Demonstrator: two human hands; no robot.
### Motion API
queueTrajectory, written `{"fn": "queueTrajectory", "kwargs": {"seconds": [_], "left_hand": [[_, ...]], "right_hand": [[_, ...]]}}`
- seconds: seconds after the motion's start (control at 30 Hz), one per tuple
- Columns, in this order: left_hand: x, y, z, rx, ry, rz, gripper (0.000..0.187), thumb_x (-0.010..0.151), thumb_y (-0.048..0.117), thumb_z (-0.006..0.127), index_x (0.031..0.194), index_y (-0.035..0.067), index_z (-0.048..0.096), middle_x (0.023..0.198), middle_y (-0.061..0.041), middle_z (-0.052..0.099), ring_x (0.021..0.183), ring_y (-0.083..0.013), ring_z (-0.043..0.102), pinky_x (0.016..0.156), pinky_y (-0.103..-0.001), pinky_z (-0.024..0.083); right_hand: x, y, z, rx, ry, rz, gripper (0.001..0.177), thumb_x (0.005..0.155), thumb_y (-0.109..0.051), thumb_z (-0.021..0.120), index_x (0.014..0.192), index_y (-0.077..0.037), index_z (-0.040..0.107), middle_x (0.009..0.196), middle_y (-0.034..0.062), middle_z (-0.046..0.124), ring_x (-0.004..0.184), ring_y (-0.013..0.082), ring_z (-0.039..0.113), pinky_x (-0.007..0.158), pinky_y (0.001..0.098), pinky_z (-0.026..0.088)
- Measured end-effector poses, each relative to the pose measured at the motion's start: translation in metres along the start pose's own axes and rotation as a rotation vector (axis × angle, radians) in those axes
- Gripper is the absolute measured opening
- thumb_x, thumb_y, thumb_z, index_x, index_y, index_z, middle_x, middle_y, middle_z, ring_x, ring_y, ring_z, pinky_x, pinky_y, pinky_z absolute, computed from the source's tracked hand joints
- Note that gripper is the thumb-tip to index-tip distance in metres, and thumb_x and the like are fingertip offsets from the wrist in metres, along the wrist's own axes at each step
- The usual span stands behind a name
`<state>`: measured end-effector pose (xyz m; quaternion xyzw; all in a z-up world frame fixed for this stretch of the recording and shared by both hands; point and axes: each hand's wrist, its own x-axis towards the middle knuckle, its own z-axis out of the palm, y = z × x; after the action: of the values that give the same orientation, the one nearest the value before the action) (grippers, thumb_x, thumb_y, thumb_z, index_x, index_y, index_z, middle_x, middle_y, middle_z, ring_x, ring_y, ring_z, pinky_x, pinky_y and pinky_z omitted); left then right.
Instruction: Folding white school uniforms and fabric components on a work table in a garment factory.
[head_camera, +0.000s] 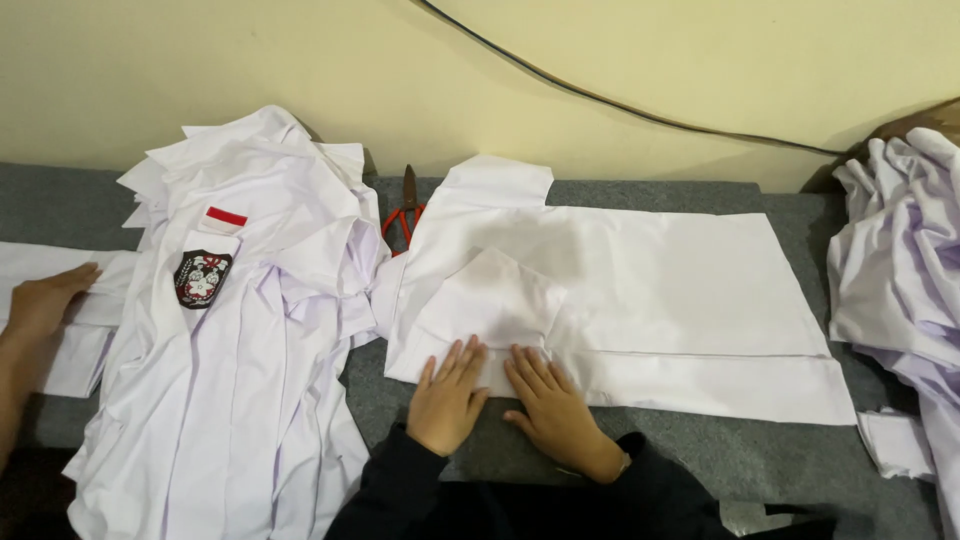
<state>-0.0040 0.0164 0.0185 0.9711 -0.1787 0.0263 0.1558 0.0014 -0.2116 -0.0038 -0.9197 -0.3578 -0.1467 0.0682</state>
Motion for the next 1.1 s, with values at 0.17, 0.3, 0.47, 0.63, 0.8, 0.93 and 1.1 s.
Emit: {"fn": "queueTrajectory", "kwargs": {"seconds": [0.17, 0.3, 0.47, 0.63, 0.8, 0.93, 1.1], "left_hand": [[-0.012, -0.042, 0.006, 0.005, 0.08, -0.181, 0.065, 0.105, 0.046, 0.033, 0.164, 0.02, 0.023, 0.172, 0.004, 0.02, 0.157, -0.0155, 0.02, 0.123, -0.046, 0.019], [-0.013, -0.042, 0.001, 0.045, 0.148, -0.207, 0.067, 0.1, 0.047, 0.043, 0.162, 0.023, 0.03, 0.171, 0.008, 0.024, 0.157, -0.0192, 0.022, 0.12, -0.052, 0.024], [-0.009, -0.039, -0.007, 0.008, 0.061, -0.234, 0.069, 0.1, 0.047, 0.043, 0.162, 0.023, 0.026, 0.172, 0.007, 0.02, 0.158, -0.0202, 0.016, 0.122, -0.053, 0.021], [-0.009, -0.04, -0.026, -0.154, -0.064, -0.266, 0.071, 0.1, 0.043, 0.047, 0.163, 0.023, 0.022, 0.173, 0.007, 0.016, 0.16, -0.02, 0.01, 0.124, -0.054, 0.014], [-0.024, -0.072, -0.047, -0.674, 0.343, -0.308, 0.04, 0.101, 0.017, 0.052, 0.14, 0.009, 0.053, 0.144, -0.012, 0.053, 0.136, -0.0253, 0.049, 0.116, -0.039, 0.037], [-0.025, -0.101, -0.031, -0.429, 0.476, -0.62, 0.036, 0.101, 0.03, 0.054, 0.125, 0.009, 0.069, 0.109, -0.009, 0.073, 0.103, -0.027, 0.067, 0.095, -0.04, 0.05], [0.0, -0.087, -0.041, -0.38, 0.227, -0.766, 0.049, 0.098, 0.053, 0.05, 0.092, 0.01, 0.072, 0.096, -0.008, 0.076, 0.098, -0.0305, 0.069, 0.095, -0.042, 0.044]], "right_hand": [[-0.04, 0.042, -0.034, -0.075, -0.071, 0.033, 0.082, 0.103, -0.065, 0.035, 0.164, -0.012, 0.022, 0.171, 0.0055, 0.023, 0.156, 0.026, 0.021, 0.121, 0.0435, 0.021], [-0.097, 0.108, -0.098, 0.009, -0.489, 0.434, 0.075, 0.102, -0.056, 0.023, 0.164, -0.024, -0.005, 0.173, -0.0018, -0.005, 0.158, 0.0206, 0.0, 0.125, 0.0504, 0.011], [-0.186, 0.21, -0.126, 0.06, -0.445, 0.939, 0.08, 0.096, -0.063, 0.021, 0.165, -0.028, 0.004, 0.175, -0.005, -0.003, 0.162, 0.0187, -0.002, 0.127, 0.0498, 0.007], [-0.182, 0.2, -0.132, 0.028, -0.503, 1.064, 0.076, 0.096, -0.065, 0.018, 0.164, -0.037, 0.001, 0.175, -0.0152, -0.007, 0.161, 0.0058, -0.007, 0.124, 0.0625, -0.003], [-0.226, 0.228, -0.124, 0.262, 0.059, 0.952, 0.058, 0.101, -0.037, 0.045, 0.153, -0.013, 0.04, 0.162, 0.01, 0.032, 0.152, 0.0259, 0.024, 0.124, 0.0559, 0.011], [-0.265, 0.246, -0.115, 0.015, 0.306, 1.108, 0.04, 0.109, -0.024, 0.06, 0.135, 0.005, 0.07, 0.121, 0.0244, 0.071, 0.109, 0.0389, 0.064, 0.106, 0.0483, 0.043], [-0.244, 0.264, -0.129, 0.091, -0.038, 1.313, 0.062, 0.106, -0.048, 0.05, 0.131, 0.005, 0.07, 0.123, 0.0309, 0.073, 0.12, 0.0484, 0.063, 0.105, 0.0513, 0.044]]}}
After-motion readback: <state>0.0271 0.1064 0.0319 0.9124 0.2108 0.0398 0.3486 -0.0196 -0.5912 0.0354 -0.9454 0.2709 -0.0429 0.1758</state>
